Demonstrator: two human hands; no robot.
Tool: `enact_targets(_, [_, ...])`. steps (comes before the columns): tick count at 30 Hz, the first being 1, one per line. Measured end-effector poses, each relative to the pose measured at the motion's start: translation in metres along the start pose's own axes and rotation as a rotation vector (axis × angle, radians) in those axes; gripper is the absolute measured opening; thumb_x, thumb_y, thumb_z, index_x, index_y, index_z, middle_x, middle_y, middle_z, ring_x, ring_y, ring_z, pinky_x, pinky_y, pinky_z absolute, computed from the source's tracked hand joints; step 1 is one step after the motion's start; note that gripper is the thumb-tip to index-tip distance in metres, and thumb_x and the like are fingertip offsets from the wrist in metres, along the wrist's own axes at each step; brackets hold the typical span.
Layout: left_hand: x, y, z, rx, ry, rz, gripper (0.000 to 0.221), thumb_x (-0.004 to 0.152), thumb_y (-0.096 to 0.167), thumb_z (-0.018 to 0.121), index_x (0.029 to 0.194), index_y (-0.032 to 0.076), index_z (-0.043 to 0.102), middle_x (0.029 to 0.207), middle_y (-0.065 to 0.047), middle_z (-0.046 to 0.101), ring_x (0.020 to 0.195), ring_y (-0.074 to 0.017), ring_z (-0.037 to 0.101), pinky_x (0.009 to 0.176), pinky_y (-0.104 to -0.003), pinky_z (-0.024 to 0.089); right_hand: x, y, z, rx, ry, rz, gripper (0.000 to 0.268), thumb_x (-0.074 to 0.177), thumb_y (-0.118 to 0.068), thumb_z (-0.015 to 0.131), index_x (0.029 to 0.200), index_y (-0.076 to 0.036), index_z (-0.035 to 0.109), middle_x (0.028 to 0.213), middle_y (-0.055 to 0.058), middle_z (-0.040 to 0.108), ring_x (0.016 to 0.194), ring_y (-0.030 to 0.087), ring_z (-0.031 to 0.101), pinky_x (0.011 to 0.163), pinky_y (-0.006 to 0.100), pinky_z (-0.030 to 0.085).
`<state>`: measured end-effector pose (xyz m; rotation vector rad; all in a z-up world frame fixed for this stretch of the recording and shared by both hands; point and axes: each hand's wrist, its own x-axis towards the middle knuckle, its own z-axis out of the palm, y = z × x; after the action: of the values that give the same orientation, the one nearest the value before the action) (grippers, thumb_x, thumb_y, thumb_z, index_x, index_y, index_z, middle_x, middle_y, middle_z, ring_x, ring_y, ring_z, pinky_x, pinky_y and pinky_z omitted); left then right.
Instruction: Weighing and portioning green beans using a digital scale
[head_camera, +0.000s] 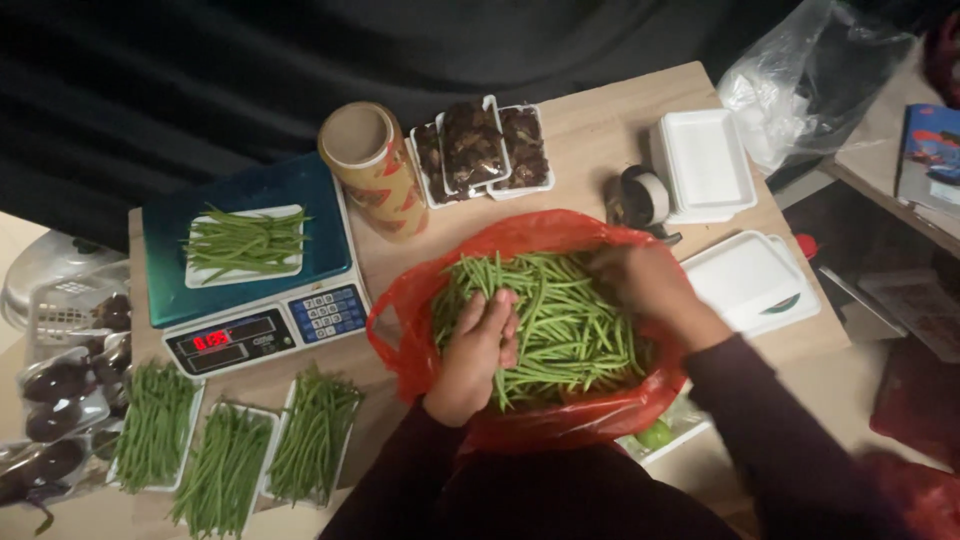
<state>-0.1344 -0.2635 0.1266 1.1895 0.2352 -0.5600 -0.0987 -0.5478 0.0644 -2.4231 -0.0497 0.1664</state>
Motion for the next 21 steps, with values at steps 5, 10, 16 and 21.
enact_targets(5, [0.002,-0.010,0.003,-0.044,0.007,-0.033,0.030,0.110,0.032,0.050,0.115,0.003,0.056,0.075,-0.003,0.044,0.047,-0.0094,0.044,0.040,-0.021,0.040,-0.012,-0.066,-0.001,-0.492,-0.093,0.061,0.026,0.088,-0.035,0.067,0.106,-0.024,0.081,0.094,0.014,0.080,0.093,0.041,0.077,0.085,0.054,0.061])
enact_targets(10, [0.003,-0.018,-0.002,-0.263,0.017,-0.107,0.018,0.108,0.027,0.055,0.104,0.010,0.051,0.080,-0.001,0.048,0.054,-0.0098,0.049,0.046,-0.021,0.041,-0.049,-0.053,-0.064,-0.457,0.035,0.127,0.024,0.085,-0.037,0.071,0.103,-0.023,0.079,0.090,0.007,0.078,0.091,0.035,0.075,0.083,0.051,0.061])
enact_targets(16, [0.005,-0.051,0.018,-0.545,-0.025,-0.319,0.019,0.098,0.022,0.065,0.114,0.015,0.060,0.117,-0.014,0.067,0.068,-0.0161,0.058,0.056,-0.023,0.048,-0.122,-0.110,-0.054,-0.225,0.525,-0.129,0.013,0.092,-0.010,0.071,0.101,-0.011,0.079,0.098,0.004,0.078,0.078,0.020,0.069,0.071,0.035,0.052])
enact_targets(21, [-0.004,-0.022,0.028,-0.536,-0.184,-0.193,0.079,0.088,0.040,0.063,0.153,0.003,0.038,0.157,-0.024,0.047,0.127,-0.0377,0.057,0.109,-0.049,0.047,-0.144,-0.114,0.019,0.095,0.498,-0.269,0.006,0.091,-0.011,0.071,0.087,-0.008,0.074,0.077,0.004,0.073,0.063,0.014,0.067,0.056,0.026,0.057])
